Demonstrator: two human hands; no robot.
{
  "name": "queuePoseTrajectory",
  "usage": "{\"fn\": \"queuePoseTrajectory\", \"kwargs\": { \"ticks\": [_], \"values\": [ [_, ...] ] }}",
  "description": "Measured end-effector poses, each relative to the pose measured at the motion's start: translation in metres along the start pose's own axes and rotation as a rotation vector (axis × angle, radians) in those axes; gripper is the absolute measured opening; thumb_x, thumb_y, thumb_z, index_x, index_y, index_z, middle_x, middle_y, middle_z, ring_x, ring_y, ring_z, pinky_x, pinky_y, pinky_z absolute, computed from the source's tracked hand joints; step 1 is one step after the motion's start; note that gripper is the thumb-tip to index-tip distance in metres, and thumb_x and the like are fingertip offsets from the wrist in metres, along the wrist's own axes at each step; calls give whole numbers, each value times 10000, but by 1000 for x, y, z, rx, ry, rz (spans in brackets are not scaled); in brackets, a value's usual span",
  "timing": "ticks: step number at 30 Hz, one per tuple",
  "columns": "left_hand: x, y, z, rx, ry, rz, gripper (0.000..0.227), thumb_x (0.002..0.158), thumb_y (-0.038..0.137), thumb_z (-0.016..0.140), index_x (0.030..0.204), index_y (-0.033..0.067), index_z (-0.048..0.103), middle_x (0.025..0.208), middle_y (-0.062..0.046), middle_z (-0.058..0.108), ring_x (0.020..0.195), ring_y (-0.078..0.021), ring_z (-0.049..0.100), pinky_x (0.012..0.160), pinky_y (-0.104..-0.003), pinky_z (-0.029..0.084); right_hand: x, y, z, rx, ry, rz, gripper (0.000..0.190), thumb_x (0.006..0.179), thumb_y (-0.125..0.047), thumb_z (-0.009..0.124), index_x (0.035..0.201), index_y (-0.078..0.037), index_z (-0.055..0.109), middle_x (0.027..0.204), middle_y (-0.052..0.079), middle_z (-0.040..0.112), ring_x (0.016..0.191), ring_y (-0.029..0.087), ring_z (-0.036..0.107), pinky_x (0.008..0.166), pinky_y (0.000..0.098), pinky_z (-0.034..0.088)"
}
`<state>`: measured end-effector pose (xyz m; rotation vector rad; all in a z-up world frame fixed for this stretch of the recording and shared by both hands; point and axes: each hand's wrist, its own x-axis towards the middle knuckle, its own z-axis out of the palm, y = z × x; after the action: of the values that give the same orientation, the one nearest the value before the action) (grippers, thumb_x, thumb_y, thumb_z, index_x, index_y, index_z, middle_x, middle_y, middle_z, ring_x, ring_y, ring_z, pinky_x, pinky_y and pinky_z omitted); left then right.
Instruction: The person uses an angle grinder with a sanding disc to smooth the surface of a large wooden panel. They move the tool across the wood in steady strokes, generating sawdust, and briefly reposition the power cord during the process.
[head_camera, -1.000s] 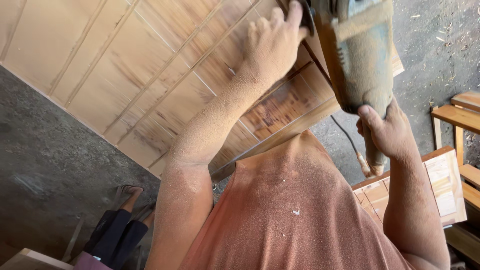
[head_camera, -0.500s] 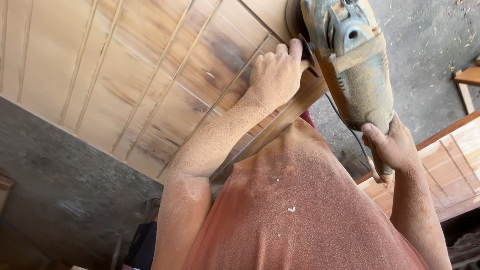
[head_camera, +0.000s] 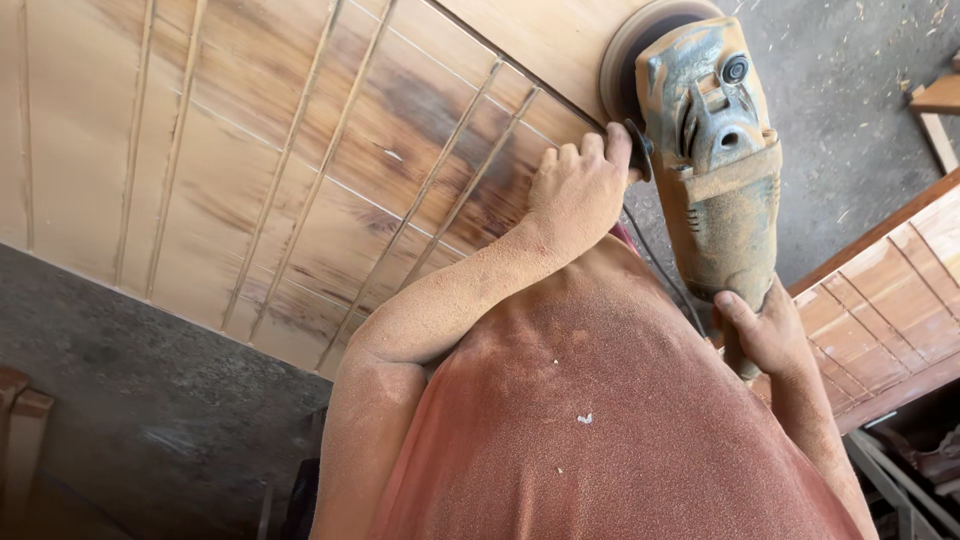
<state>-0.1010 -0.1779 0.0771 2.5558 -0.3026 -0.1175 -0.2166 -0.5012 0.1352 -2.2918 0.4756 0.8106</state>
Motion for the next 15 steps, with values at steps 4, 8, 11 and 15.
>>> {"fn": "queuePoseTrajectory", "kwargs": {
  "ticks": [4, 8, 11, 15],
  "values": [
    [1, -37, -15, 39, 26, -62, 631, 980, 418, 694, 1382, -38, 527, 924, -161, 657, 777, -259, 669, 692, -412, 547, 14, -57, 22, -93, 3, -33, 811, 891, -427, 700, 1522, 10, 441, 999, 163, 727, 893, 230, 724, 836, 396, 572],
    [6, -97, -34, 70, 246, -147, 596, 967, 394, 717, 1368, -15, 553, 974, -145, 645, 857, -279, 666, 751, -432, 546, 36, -137, 43, -91, -44, -122, 948, 881, -362, 670, 1638, -24, 210, 927, 148, 721, 781, 221, 746, 743, 371, 603],
    [9, -144, -49, 64, 361, -196, 536, 985, 382, 717, 1349, 14, 577, 984, -122, 647, 902, -282, 673, 785, -441, 555, 59, -187, 57, -95, -91, -194, 985, 919, -357, 668, 1683, -41, 133, 869, 151, 713, 745, 215, 723, 690, 360, 602],
    [18, -190, -63, 68, 458, -205, 409, 974, 367, 721, 1202, 37, 639, 925, -123, 678, 878, -291, 700, 738, -443, 566, 85, -230, 63, -180, -133, -260, 964, 984, -396, 684, 1696, -36, 145, 875, 118, 714, 765, 190, 728, 703, 346, 595]
  ]
}}
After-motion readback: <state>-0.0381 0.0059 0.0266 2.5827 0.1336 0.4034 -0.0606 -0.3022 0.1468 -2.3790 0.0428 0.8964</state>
